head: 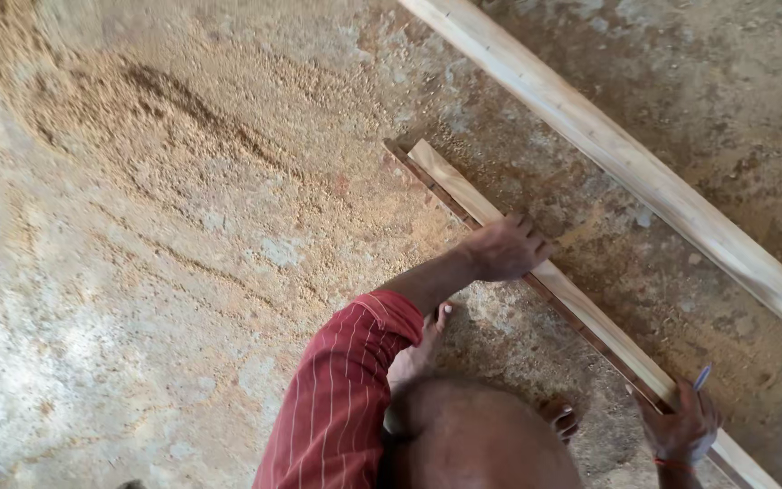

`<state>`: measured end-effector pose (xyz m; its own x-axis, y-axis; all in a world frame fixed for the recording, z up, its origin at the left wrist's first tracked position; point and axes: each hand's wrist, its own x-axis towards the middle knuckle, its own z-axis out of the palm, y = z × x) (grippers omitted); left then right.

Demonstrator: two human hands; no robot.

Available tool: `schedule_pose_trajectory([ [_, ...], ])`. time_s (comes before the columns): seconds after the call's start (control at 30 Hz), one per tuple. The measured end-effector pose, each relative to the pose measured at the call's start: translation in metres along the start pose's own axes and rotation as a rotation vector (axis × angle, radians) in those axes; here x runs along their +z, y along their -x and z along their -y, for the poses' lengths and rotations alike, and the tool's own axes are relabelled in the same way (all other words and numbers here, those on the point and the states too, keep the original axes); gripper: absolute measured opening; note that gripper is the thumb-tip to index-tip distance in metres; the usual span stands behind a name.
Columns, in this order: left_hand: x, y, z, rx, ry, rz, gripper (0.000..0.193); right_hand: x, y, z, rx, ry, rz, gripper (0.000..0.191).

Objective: The person sits on the floor and uses a pencil to mark measurement lines along long wooden strips, repositioning the strips and aligning them against a darker board while marking successive points along their length.

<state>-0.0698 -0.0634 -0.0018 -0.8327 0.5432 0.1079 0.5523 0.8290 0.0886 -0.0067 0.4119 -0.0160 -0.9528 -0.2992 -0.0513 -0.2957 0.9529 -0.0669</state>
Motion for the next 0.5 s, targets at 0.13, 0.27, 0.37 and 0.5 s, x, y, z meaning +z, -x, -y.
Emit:
schedule_pose_trajectory([
  [0.13, 0.012, -0.003, 0.0, 0.023, 0.067, 0.12, 0.032, -0.004, 0.0, 0.001, -0.02, -0.05, -0.015, 0.058],
  [0.27, 0.023, -0.001, -0.007, -0.007, 0.149, 0.094, 0.027, -0.008, 0.004, -0.001, -0.036, -0.074, 0.003, 0.052],
  [0.37, 0.025, -0.003, -0.008, -0.015, 0.266, 0.131, 0.032, -0.014, 0.003, -0.001, -0.005, -0.13, 0.033, 0.057],
  [0.5, 0.023, -0.005, -0.006, 0.003, 0.156, 0.062, 0.026, -0.016, -0.004, 0.0, -0.066, -0.107, 0.02, 0.061],
])
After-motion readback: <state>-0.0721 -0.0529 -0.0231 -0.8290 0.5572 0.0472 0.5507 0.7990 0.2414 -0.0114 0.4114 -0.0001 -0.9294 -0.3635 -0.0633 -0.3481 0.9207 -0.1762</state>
